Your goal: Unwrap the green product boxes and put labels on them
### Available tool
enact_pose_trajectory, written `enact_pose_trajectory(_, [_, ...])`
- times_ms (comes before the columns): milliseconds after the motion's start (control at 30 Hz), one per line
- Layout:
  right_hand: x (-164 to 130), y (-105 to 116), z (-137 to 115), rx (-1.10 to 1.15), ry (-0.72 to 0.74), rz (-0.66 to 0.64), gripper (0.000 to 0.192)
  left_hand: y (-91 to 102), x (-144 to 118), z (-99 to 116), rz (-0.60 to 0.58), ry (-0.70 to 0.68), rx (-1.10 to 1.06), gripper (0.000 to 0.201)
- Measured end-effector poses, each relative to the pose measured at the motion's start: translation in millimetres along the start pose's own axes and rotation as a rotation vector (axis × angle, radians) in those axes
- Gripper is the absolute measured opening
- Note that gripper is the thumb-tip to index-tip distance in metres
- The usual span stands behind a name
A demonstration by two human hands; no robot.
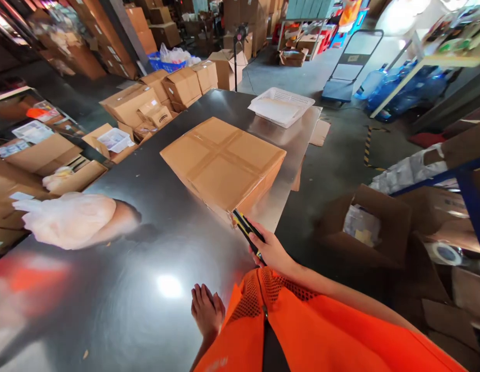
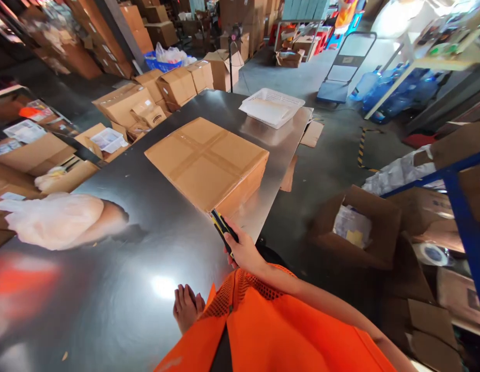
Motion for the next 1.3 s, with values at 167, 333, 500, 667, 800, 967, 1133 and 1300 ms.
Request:
enact_pose_trajectory(167, [-4.5,5.4,-5.2,-0.02,-0.006,-0.03,0.063,7.9,-2.5,6.9,0.05,0.006,-0.021,0.055])
enact_pose_trajectory(333, [-36.4,52.7,-35.9,-0.324,-0.102,-0.115,0.061,10.5,-3.6,7.5,0.104,0.028,-0.047,0.06])
enact_pose_trajectory(500, [-48.8,124.2,-122.3,-0.872,-0.069,0.016,0.058,-1.3,-2.7,-2.9,0.113,0.071,-0.078,0.059])
enact_pose_trajectory(667, [16.1,125.6,-215.4,-1.459,0.162,0.208,0.052,-14.6,-3.3,-10.5,0.085,0.044,-0.071,0.056])
enact_pose_trajectory(800, [85.4,101.2,-240.1,-1.645,0.161,0.182,0.051,-16.3,-4.1,-13.1,0.085,0.055,-0.072,0.055])
enact_pose_trajectory(967, [123.2,83.7,-239.2,-1.759,0.055,0.113,0.051,-15.3,-4.9,-10.2,0.088,0.076,-0.105,0.055])
enact_pose_trajectory(1133, [123.4,88.7,-232.1,-1.78,0.033,0.116,0.053,-5.6,-7.2,1.1,0.134,0.054,-0.064,0.053])
enact_pose_trajectory(1300, [122.8,91.9,-225.4,-1.793,0.028,0.104,0.053,1.7,-6.6,6.5,0.124,0.048,-0.049,0.052])
Point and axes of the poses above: each hand's wrist, its own x-axis towards the middle knuckle, its own y-axis out of the back of the hand, z = x × y, the point moved 8 cm from there along x, towards the middle knuckle, and after that the axes turned 11 degrees about -z, right-handed, at the moved point
